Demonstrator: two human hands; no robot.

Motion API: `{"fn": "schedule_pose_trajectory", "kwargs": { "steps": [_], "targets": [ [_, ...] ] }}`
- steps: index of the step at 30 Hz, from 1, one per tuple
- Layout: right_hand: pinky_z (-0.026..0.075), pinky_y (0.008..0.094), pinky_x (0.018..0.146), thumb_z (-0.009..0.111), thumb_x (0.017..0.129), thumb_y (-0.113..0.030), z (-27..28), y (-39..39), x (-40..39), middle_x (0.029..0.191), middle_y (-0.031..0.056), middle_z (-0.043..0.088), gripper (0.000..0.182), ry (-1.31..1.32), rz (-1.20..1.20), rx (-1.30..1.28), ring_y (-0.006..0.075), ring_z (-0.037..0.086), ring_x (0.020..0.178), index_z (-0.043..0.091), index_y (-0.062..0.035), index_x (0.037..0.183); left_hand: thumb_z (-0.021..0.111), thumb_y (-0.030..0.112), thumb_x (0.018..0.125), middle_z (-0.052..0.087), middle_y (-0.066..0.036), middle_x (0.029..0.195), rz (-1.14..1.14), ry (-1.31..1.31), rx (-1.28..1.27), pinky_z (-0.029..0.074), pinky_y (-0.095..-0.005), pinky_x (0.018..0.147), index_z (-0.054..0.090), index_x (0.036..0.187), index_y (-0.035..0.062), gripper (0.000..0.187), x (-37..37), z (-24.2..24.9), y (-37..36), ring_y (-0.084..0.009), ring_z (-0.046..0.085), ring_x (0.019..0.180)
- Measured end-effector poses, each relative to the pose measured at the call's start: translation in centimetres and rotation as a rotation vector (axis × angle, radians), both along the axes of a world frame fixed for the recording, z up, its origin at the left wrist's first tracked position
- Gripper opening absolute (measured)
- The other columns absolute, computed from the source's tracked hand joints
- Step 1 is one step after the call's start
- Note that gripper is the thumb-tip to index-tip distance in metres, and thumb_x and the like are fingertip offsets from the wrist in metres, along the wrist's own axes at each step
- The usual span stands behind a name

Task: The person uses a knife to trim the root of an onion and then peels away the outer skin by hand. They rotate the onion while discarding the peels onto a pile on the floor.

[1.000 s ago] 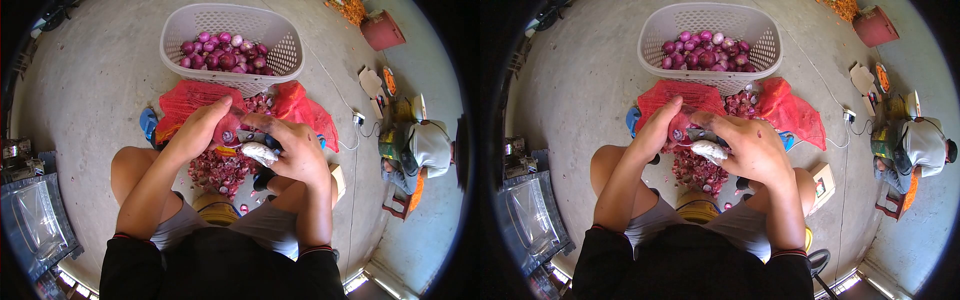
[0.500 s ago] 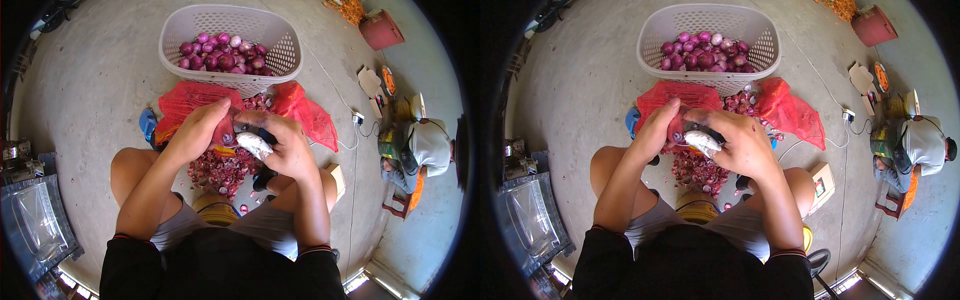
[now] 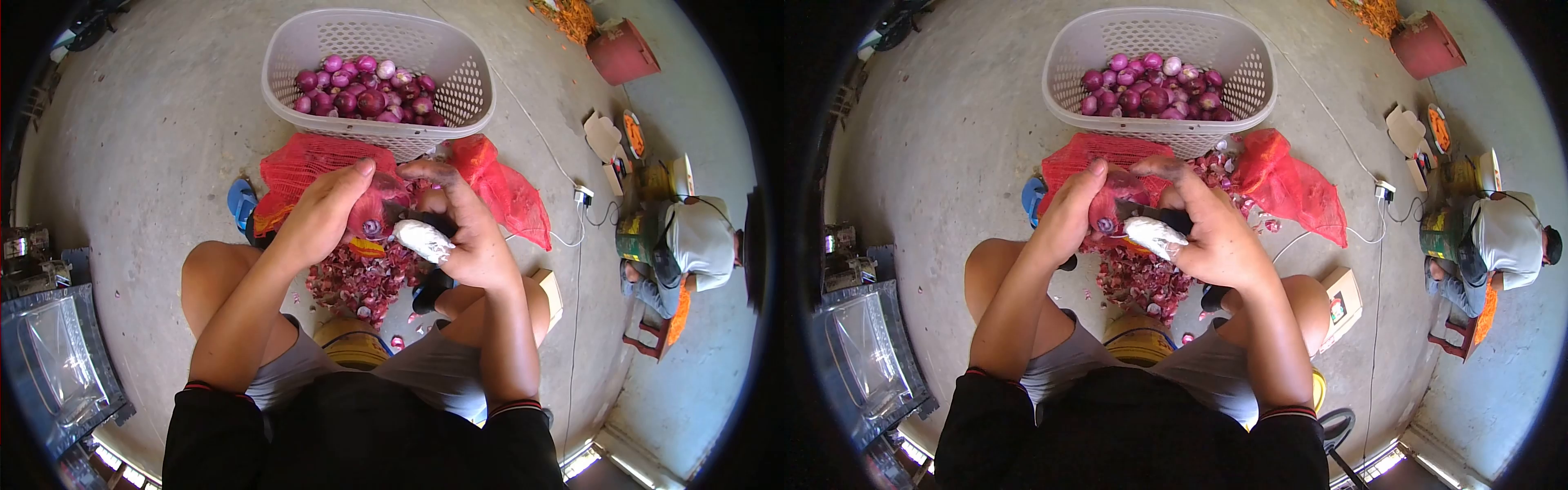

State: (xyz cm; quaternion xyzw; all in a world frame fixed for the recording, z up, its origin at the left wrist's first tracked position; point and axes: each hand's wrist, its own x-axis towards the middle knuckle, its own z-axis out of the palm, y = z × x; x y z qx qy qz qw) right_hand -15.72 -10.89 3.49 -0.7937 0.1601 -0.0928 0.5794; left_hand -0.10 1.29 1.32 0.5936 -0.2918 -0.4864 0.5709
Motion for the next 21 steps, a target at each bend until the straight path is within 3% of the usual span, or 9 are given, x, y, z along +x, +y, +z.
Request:
{"fn": "schedule_pose_trajectory", "kwargs": {
  "steps": [2, 4, 5, 7, 11, 13, 16, 21],
  "targets": [
    [0.035, 0.0205, 0.060, 0.067, 0.076, -0.010, 0.0, -0.1, 0.1, 0.071, 0.0001, 0.053, 0.054, 0.007, 0.032, -0.019, 0.0066, 0.046, 0.065, 0.044, -0.0035, 0.125, 0.036, 0.038, 0.096, 0.058, -0.002, 0.071, -0.016, -0.009, 0.045, 0.042, -0.0233, 0.061, 0.060, 0.086, -0.0007, 0.047, 0.1, 0.2, 0.1, -0.0077, 0.052, 0.065],
    [0.039, 0.0229, 0.064, 0.068, 0.076, -0.009, -0.3, -0.2, 0.2, 0.075, 0.0022, 0.056, 0.051, -0.076, 0.055, -0.026, 0.0090, 0.051, 0.070, 0.047, -0.0031, 0.122, 0.037, 0.038, 0.096, 0.055, 0.000, 0.068, -0.072, -0.008, 0.149, 0.040, -0.0237, 0.058, 0.059, 0.082, 0.0006, 0.046, 0.6, 0.3, 0.4, -0.0071, 0.049, 0.061],
    [0.042, 0.0240, 0.065, 0.068, 0.076, -0.008, -0.5, -0.2, 0.2, 0.076, 0.0032, 0.058, 0.050, -0.118, 0.066, -0.029, 0.0101, 0.054, 0.072, 0.048, -0.0029, 0.121, 0.036, 0.039, 0.096, 0.056, 0.000, 0.067, -0.061, -0.053, 0.097, 0.038, -0.0222, 0.053, 0.059, 0.088, 0.0014, 0.045, 0.6, -0.1, 0.3, -0.0061, 0.049, 0.058],
    [0.045, 0.0279, 0.073, 0.069, 0.076, -0.008, -1.5, -0.6, 0.5, 0.084, 0.0062, 0.061, 0.044, -0.226, 0.063, -0.176, 0.0144, 0.058, 0.081, 0.051, -0.0021, 0.116, 0.033, 0.040, 0.096, 0.058, 0.001, 0.065, -0.040, -0.143, -0.006, 0.036, -0.0192, 0.044, 0.059, 0.100, 0.0030, 0.046, 0.3, -1.0, 0.0, -0.0042, 0.048, 0.051],
    [0.049, 0.0366, 0.082, 0.060, 0.064, 0.001, -1.4, -0.7, 0.3, 0.104, 0.0117, 0.064, 0.040, -0.221, 0.042, -0.228, 0.0311, 0.061, 0.098, 0.056, -0.0023, 0.103, 0.033, 0.038, 0.096, 0.060, -0.001, 0.073, -0.042, -0.114, 0.028, 0.040, -0.0200, 0.052, 0.058, 0.102, 0.0009, 0.045, -0.2, -1.1, 0.1, -0.0055, 0.052, 0.059],
    [0.049, 0.0355, 0.082, 0.060, 0.066, 0.002, -1.6, -0.7, 0.3, 0.104, 0.0124, 0.064, 0.036, -0.237, 0.040, -0.224, 0.0304, 0.062, 0.097, 0.055, -0.0012, 0.101, 0.033, 0.038, 0.096, 0.062, -0.003, 0.079, -0.056, -0.099, 0.048, 0.044, -0.0212, 0.058, 0.057, 0.103, -0.0002, 0.045, 0.0, -1.2, 0.1, -0.0073, 0.055, 0.066],
    [0.048, 0.0332, 0.082, 0.061, 0.070, 0.002, -1.6, -0.8, 0.2, 0.104, 0.0130, 0.064, 0.031, -0.237, -0.018, -0.179, 0.0275, 0.063, 0.097, 0.056, 0.0001, 0.101, 0.032, 0.039, 0.096, 0.061, -0.006, 0.088, -0.014, -0.108, -0.120, 0.047, -0.0248, 0.070, 0.057, 0.104, -0.0008, 0.048, -0.2, -1.8, 0.0, -0.0110, 0.058, 0.076],
    [0.045, 0.0286, 0.084, 0.061, 0.077, 0.002, -2.0, -1.5, -0.1, 0.103, 0.0106, 0.063, 0.030, -0.262, -0.104, -0.028, 0.0172, 0.060, 0.096, 0.057, 0.0009, 0.106, 0.031, 0.044, 0.095, 0.061, -0.008, 0.092, -0.038, 0.019, -0.206, 0.047, -0.0286, 0.075, 0.057, 0.103, -0.0012, 0.053, 0.0, -1.0, 0.3, -0.0149, 0.059, 0.083]
  ]
}}
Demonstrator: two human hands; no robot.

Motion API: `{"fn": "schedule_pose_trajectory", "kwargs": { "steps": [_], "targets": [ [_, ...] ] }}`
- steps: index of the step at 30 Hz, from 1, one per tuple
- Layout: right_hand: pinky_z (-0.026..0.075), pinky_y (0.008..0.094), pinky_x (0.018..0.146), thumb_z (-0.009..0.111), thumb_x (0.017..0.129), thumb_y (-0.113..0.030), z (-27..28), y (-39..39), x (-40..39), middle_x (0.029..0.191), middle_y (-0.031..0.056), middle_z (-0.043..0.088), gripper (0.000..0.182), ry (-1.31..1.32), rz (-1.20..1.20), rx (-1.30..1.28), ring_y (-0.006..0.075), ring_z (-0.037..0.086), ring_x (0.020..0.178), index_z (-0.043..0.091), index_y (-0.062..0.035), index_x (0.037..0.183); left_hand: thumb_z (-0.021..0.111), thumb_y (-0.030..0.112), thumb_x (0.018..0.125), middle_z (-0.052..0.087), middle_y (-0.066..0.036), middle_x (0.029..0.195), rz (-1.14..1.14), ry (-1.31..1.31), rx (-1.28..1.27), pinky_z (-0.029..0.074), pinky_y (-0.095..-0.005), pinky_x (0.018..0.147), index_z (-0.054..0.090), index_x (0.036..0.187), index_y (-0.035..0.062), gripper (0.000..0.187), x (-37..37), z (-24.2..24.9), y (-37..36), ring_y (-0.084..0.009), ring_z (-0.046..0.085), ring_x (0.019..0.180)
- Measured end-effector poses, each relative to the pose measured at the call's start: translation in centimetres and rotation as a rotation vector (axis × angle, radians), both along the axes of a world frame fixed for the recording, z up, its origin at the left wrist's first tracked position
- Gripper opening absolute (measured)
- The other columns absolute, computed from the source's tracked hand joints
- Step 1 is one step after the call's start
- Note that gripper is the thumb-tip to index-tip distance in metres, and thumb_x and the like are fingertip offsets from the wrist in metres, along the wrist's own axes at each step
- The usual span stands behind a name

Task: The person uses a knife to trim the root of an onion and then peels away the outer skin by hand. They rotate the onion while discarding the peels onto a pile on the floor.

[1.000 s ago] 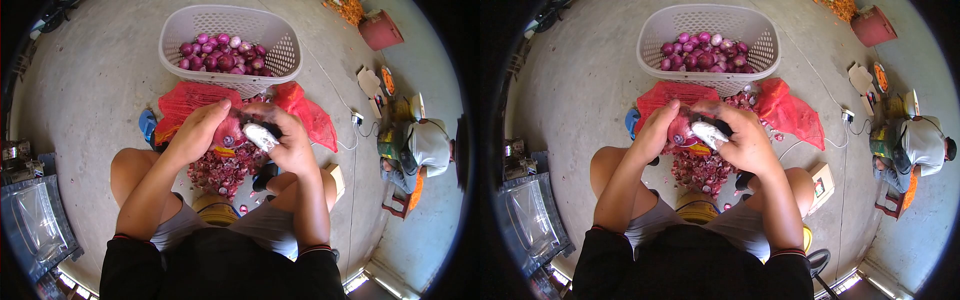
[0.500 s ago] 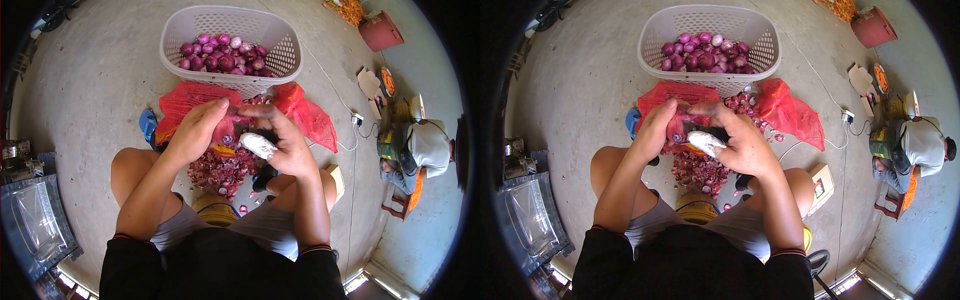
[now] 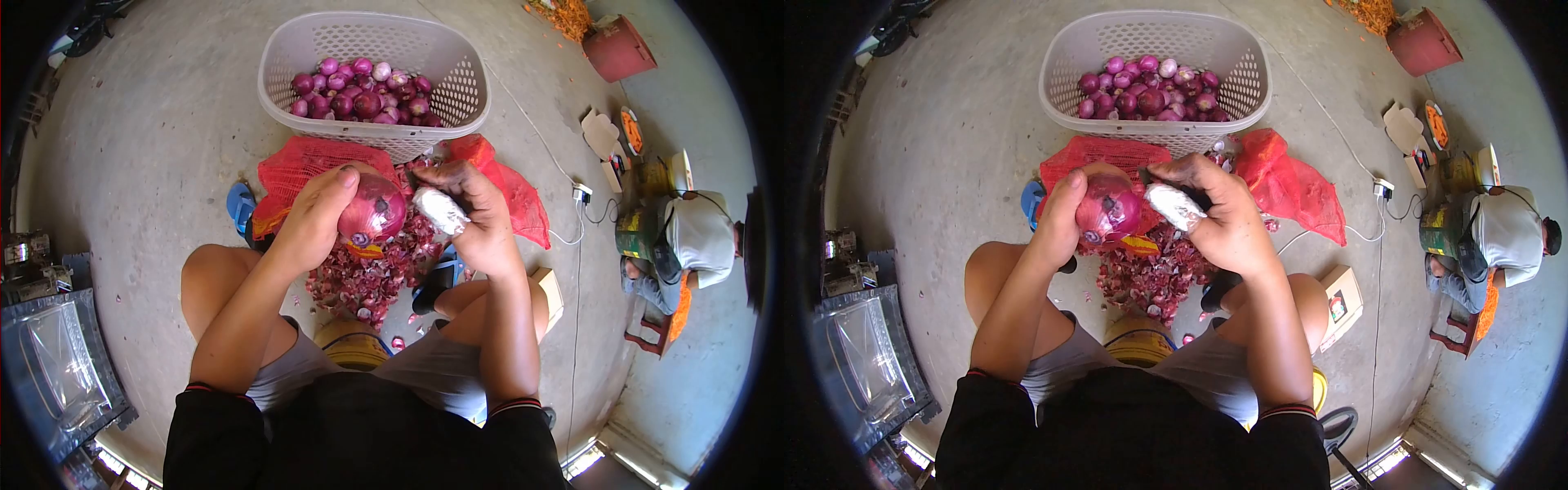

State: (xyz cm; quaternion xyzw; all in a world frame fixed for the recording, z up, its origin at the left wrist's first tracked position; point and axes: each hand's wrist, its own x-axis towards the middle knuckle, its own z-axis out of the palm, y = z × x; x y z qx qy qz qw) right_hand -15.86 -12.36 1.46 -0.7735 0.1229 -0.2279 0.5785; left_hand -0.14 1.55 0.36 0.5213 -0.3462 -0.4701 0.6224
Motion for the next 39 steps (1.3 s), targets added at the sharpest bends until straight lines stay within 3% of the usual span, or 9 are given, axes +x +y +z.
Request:
{"fn": "schedule_pose_trajectory", "kwargs": {
  "steps": [6, 10, 13, 16, 20, 23, 25, 33, 39],
  "targets": [
    [0.046, 0.0272, 0.082, 0.068, 0.078, -0.006, 1.0, 0.1, -0.5, 0.108, 0.0089, 0.062, 0.037, 0.088, -0.025, 0.133, 0.0135, 0.060, 0.092, 0.053, -0.0014, 0.111, 0.033, 0.038, 0.096, 0.062, -0.007, 0.087, 0.073, 0.027, -0.014, 0.047, -0.0261, 0.071, 0.059, 0.099, -0.0012, 0.047, -0.1, 0.2, -0.1, -0.0120, 0.059, 0.078],
    [0.046, 0.0314, 0.062, 0.069, 0.073, -0.007, 0.7, 0.6, -0.2, 0.115, 0.0127, 0.060, 0.048, -0.061, 0.111, -0.060, 0.0162, 0.057, 0.065, 0.049, -0.0068, 0.116, 0.034, 0.036, 0.097, 0.062, -0.003, 0.077, 0.083, 0.038, 0.135, 0.042, -0.0209, 0.055, 0.061, 0.096, 0.0009, 0.044, 0.3, -0.3, -0.1, -0.0067, 0.054, 0.064],
    [0.045, 0.0254, 0.068, 0.069, 0.074, -0.002, 1.0, 0.7, 0.0, 0.121, 0.0141, 0.053, 0.054, -0.020, 0.187, -0.200, 0.0107, 0.055, 0.074, 0.045, 0.0010, 0.122, 0.035, 0.037, 0.097, 0.060, 0.000, 0.071, 0.090, 0.033, 0.090, 0.036, -0.0199, 0.047, 0.062, 0.095, 0.0029, 0.044, 0.1, -0.7, -0.2, -0.0046, 0.047, 0.055],
    [0.048, 0.0290, 0.077, 0.068, 0.075, -0.004, 0.8, 0.8, 0.4, 0.120, 0.0144, 0.055, 0.047, -0.032, 0.198, -0.186, 0.0170, 0.060, 0.089, 0.049, 0.0007, 0.117, 0.029, 0.042, 0.097, 0.061, -0.008, 0.097, 0.033, -0.031, 0.177, 0.045, -0.0275, 0.079, 0.055, 0.105, -0.0018, 0.052, 0.5, -0.8, 0.1, -0.0133, 0.057, 0.087],
    [0.047, 0.0322, 0.085, 0.066, 0.076, -0.001, 0.9, 0.7, 0.7, 0.113, 0.0133, 0.059, 0.038, -0.039, 0.179, -0.241, 0.0216, 0.059, 0.102, 0.054, 0.0008, 0.111, 0.029, 0.040, 0.097, 0.060, -0.008, 0.097, 0.039, -0.095, 0.135, 0.044, -0.0278, 0.080, 0.055, 0.105, -0.0023, 0.051, 0.4, -0.3, 0.1, -0.0136, 0.057, 0.087],
    [0.047, 0.0353, 0.089, 0.061, 0.065, 0.004, 0.8, 0.7, 0.7, 0.111, 0.0126, 0.062, 0.046, -0.015, 0.115, -0.208, 0.0300, 0.060, 0.103, 0.055, -0.0015, 0.110, 0.032, 0.038, 0.097, 0.060, -0.006, 0.093, 0.030, -0.083, 0.071, 0.044, -0.0274, 0.077, 0.056, 0.103, -0.0018, 0.047, -0.1, 0.0, -0.1, -0.0125, 0.055, 0.083],
    [0.048, 0.0332, 0.083, 0.060, 0.067, 0.004, 0.2, 0.7, 0.8, 0.107, 0.0116, 0.063, 0.043, -0.049, 0.083, -0.175, 0.0264, 0.062, 0.097, 0.055, -0.0016, 0.110, 0.038, 0.033, 0.096, 0.060, -0.002, 0.084, 0.077, -0.033, 0.024, 0.043, -0.0261, 0.071, 0.059, 0.099, -0.0004, 0.040, -0.4, 0.0, -0.2, -0.0096, 0.053, 0.076],
    [0.043, 0.0255, 0.063, 0.065, 0.072, -0.002, 1.2, 0.7, -0.3, 0.100, 0.0090, 0.062, 0.048, 0.035, 0.069, 0.091, 0.0115, 0.056, 0.068, 0.047, -0.0025, 0.117, 0.030, 0.037, 0.097, 0.062, -0.008, 0.092, 0.037, -0.125, 0.070, 0.046, -0.0281, 0.077, 0.056, 0.103, -0.0021, 0.048, 0.1, 0.2, -0.1, -0.0144, 0.058, 0.084],
    [0.049, 0.0353, 0.085, 0.065, 0.066, 0.000, 1.1, 0.9, 0.3, 0.116, 0.0094, 0.060, 0.052, 0.019, 0.156, -0.193, 0.0305, 0.060, 0.102, 0.052, -0.0071, 0.116, 0.032, 0.034, 0.097, 0.062, -0.007, 0.091, 0.035, -0.138, 0.125, 0.046, -0.0274, 0.075, 0.057, 0.102, -0.0023, 0.044, 0.4, -0.1, 0.0, -0.0129, 0.057, 0.081]
  ]
}}
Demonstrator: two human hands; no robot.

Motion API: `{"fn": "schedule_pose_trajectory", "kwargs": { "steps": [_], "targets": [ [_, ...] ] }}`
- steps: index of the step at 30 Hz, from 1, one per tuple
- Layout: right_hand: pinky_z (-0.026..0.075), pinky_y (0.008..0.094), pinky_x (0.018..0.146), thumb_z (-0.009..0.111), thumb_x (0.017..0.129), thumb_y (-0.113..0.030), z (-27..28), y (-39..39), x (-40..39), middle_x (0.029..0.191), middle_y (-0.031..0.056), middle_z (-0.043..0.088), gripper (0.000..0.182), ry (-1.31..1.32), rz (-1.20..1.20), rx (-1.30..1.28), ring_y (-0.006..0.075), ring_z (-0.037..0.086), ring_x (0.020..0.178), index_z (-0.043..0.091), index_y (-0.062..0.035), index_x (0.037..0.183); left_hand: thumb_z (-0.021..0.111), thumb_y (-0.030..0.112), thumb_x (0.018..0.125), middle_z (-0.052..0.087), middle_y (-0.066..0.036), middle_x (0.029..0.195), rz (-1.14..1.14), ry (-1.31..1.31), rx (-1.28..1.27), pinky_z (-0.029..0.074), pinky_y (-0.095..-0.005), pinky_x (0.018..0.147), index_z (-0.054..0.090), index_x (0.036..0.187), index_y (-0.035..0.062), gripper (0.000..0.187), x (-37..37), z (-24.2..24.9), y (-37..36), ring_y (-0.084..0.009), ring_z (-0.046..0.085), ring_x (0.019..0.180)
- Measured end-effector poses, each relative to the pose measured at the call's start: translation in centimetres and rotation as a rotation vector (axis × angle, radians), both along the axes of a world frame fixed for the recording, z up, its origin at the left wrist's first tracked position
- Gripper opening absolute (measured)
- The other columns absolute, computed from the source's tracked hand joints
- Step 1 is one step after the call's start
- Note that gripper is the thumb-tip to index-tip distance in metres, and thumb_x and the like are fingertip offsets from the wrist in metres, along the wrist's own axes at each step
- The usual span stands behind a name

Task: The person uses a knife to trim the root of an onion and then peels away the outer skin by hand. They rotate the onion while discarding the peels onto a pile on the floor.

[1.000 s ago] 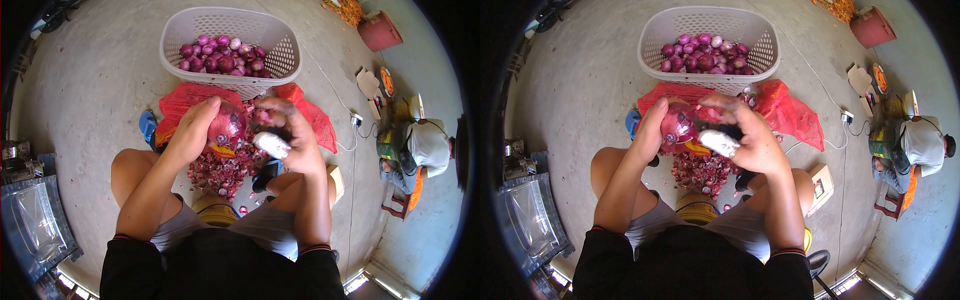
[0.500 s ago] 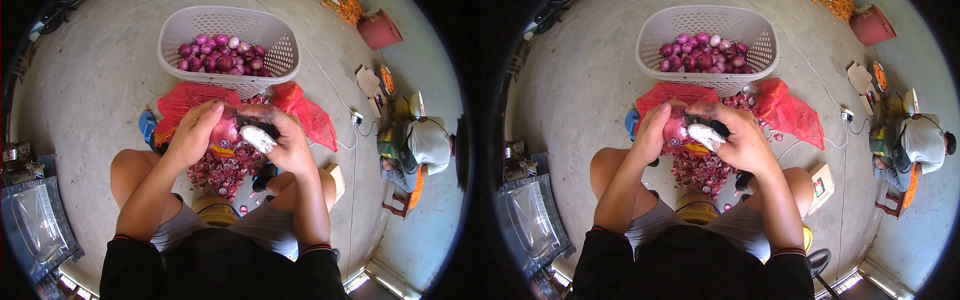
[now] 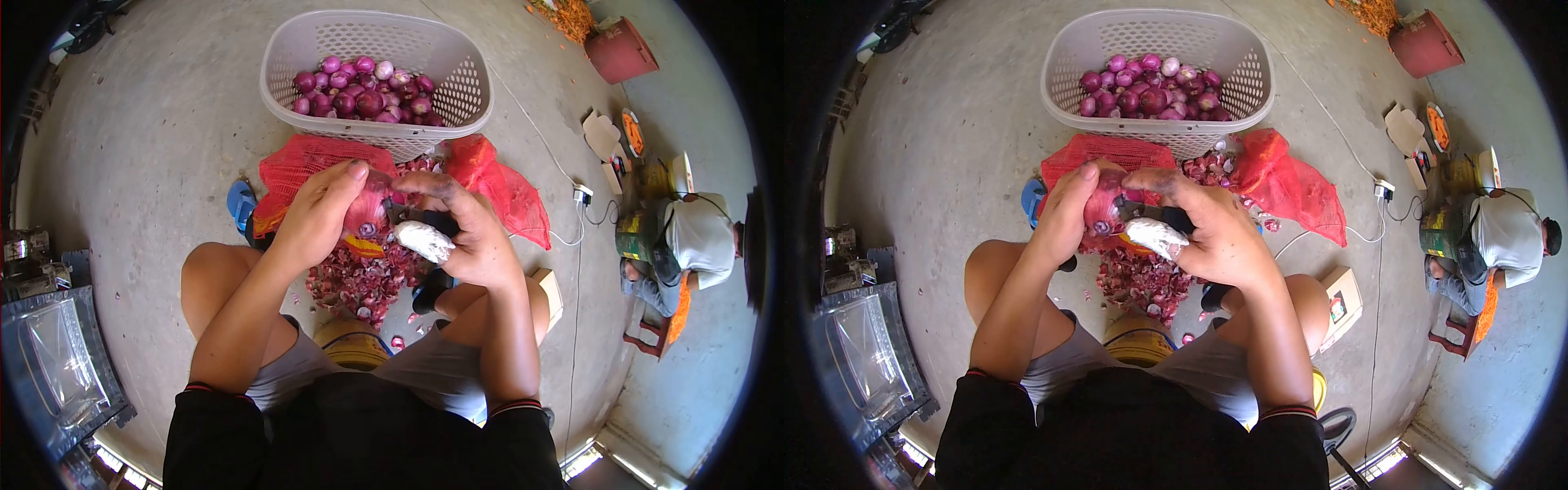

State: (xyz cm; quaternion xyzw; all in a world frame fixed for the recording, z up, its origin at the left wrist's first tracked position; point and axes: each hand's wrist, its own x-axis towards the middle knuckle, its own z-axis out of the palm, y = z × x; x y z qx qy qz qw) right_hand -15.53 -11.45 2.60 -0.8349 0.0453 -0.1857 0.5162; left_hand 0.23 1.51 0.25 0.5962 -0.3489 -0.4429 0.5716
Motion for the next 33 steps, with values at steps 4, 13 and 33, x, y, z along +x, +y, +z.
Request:
{"fn": "schedule_pose_trajectory", "kwargs": {
  "steps": [4, 13, 33],
  "targets": [
    [0.049, 0.0362, 0.084, 0.062, 0.064, 0.002, -0.2, -0.7, 0.0, 0.112, 0.0101, 0.061, 0.051, 0.016, 0.027, -0.075, 0.0303, 0.061, 0.100, 0.055, -0.0067, 0.113, 0.034, 0.034, 0.096, 0.062, -0.006, 0.090, -0.069, -0.039, 0.012, 0.045, -0.0267, 0.074, 0.057, 0.101, -0.0021, 0.043, 0.0, 0.6, 0.0, -0.0119, 0.057, 0.079],
    [0.047, 0.0350, 0.084, 0.058, 0.068, 0.004, -0.1, -0.8, -0.2, 0.110, 0.0115, 0.062, 0.042, 0.036, -0.129, 0.012, 0.0307, 0.060, 0.102, 0.056, -0.0052, 0.109, 0.035, 0.037, 0.094, 0.060, -0.009, 0.096, -0.049, 0.032, -0.095, 0.045, -0.0266, 0.078, 0.055, 0.105, -0.0022, 0.045, -0.4, 0.2, 0.0, -0.0143, 0.057, 0.087],
    [0.048, 0.0410, 0.071, 0.052, 0.071, 0.008, 1.0, 0.7, -0.6, 0.090, 0.0209, 0.058, 0.041, 0.174, -0.275, -0.056, 0.0335, 0.061, 0.083, 0.041, 0.0002, 0.109, 0.067, -0.003, 0.075, 0.039, -0.011, 0.125, 0.186, -0.231, -0.416, 0.043, -0.0333, 0.095, 0.048, 0.125, 0.0053, 0.054, -0.7, -0.6, -0.9, -0.0226, 0.045, 0.115]
  ]
}}
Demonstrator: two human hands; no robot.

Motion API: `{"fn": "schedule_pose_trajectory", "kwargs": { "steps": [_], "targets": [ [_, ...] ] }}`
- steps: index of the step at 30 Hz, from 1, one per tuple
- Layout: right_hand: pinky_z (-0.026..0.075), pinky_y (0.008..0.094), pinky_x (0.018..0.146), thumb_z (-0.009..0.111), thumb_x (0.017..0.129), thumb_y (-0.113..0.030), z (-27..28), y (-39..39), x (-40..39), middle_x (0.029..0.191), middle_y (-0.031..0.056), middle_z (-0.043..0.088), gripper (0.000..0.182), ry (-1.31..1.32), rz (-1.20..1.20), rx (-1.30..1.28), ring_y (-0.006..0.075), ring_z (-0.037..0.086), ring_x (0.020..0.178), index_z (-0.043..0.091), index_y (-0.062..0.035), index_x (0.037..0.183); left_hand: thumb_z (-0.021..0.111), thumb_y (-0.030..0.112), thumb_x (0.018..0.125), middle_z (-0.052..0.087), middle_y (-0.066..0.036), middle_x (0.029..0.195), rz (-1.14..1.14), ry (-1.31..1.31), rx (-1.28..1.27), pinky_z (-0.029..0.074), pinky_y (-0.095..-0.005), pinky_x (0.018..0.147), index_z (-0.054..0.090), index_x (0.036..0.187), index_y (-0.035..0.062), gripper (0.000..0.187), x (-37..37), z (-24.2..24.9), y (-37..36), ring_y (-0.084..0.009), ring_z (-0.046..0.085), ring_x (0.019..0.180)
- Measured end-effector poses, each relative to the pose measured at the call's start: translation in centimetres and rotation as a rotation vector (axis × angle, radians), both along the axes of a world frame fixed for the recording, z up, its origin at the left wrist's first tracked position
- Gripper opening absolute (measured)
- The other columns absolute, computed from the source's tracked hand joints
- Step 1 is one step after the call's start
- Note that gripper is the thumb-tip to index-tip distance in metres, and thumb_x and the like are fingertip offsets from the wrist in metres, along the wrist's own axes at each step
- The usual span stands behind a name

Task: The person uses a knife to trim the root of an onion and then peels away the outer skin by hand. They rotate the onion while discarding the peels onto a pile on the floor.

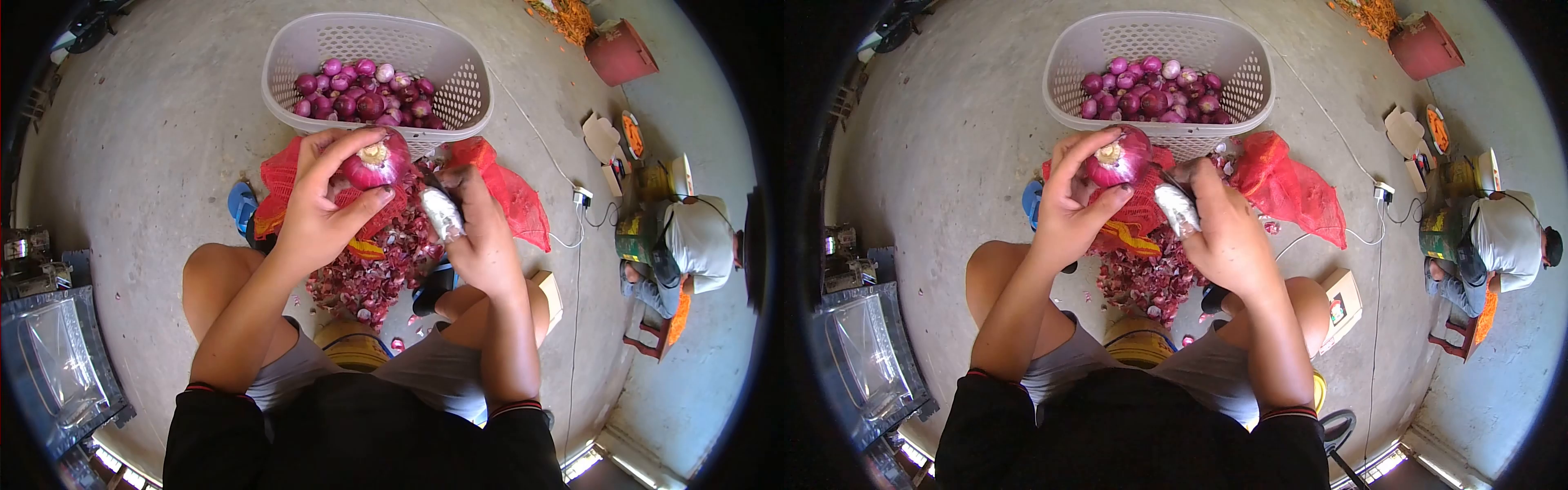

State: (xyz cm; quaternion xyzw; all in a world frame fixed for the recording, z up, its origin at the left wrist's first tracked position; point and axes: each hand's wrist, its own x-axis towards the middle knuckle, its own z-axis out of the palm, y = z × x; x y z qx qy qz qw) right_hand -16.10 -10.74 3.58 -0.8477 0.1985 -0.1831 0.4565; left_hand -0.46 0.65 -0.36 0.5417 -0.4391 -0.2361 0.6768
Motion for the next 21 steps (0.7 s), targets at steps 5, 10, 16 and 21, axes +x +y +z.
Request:
{"fn": "schedule_pose_trajectory", "kwargs": {
  "steps": [5, 10, 16, 21],
  "targets": [
    [0.045, 0.0483, 0.065, 0.057, 0.063, 0.004, 0.5, 1.0, 0.4, 0.082, 0.0218, 0.057, 0.041, 0.099, -0.010, -0.350, 0.0403, 0.058, 0.080, 0.043, -0.0006, 0.102, 0.067, -0.005, 0.072, 0.041, -0.014, 0.128, 0.125, -0.334, 0.111, 0.038, -0.0346, 0.099, 0.053, 0.121, 0.0035, 0.052, 0.2, 0.7, 0.2, -0.0233, 0.042, 0.120],
    [0.045, 0.0478, 0.065, 0.058, 0.065, 0.003, 0.1, 1.1, 0.8, 0.079, 0.0209, 0.057, 0.040, 0.090, 0.002, -0.333, 0.0398, 0.058, 0.079, 0.042, -0.0011, 0.101, 0.070, -0.002, 0.068, 0.044, -0.015, 0.126, 0.127, -0.370, 0.125, 0.038, -0.0354, 0.098, 0.057, 0.118, 0.0057, 0.052, 0.0, 0.9, 0.4, -0.0263, 0.044, 0.119],
    [0.045, 0.0480, 0.065, 0.058, 0.066, 0.003, 0.0, 1.3, 1.0, 0.079, 0.0219, 0.057, 0.040, 0.138, 0.017, -0.297, 0.0404, 0.058, 0.080, 0.041, -0.0013, 0.102, 0.071, 0.000, 0.070, 0.045, -0.014, 0.124, 0.164, -0.366, 0.082, 0.039, -0.0336, 0.097, 0.054, 0.119, 0.0025, 0.052, 0.2, 0.5, 0.2, -0.0238, 0.046, 0.117],
    [0.044, 0.0492, 0.066, 0.057, 0.067, 0.003, -0.2, 1.6, 1.2, 0.078, 0.0230, 0.057, 0.039, 0.116, 0.003, -0.256, 0.0414, 0.057, 0.080, 0.040, -0.0015, 0.102, 0.071, 0.002, 0.074, 0.048, -0.011, 0.121, 0.107, -0.020, 0.014, 0.042, -0.0310, 0.094, 0.051, 0.122, 0.0024, 0.052, 0.1, -0.1, -0.1, -0.0199, 0.050, 0.111]
  ]
}}
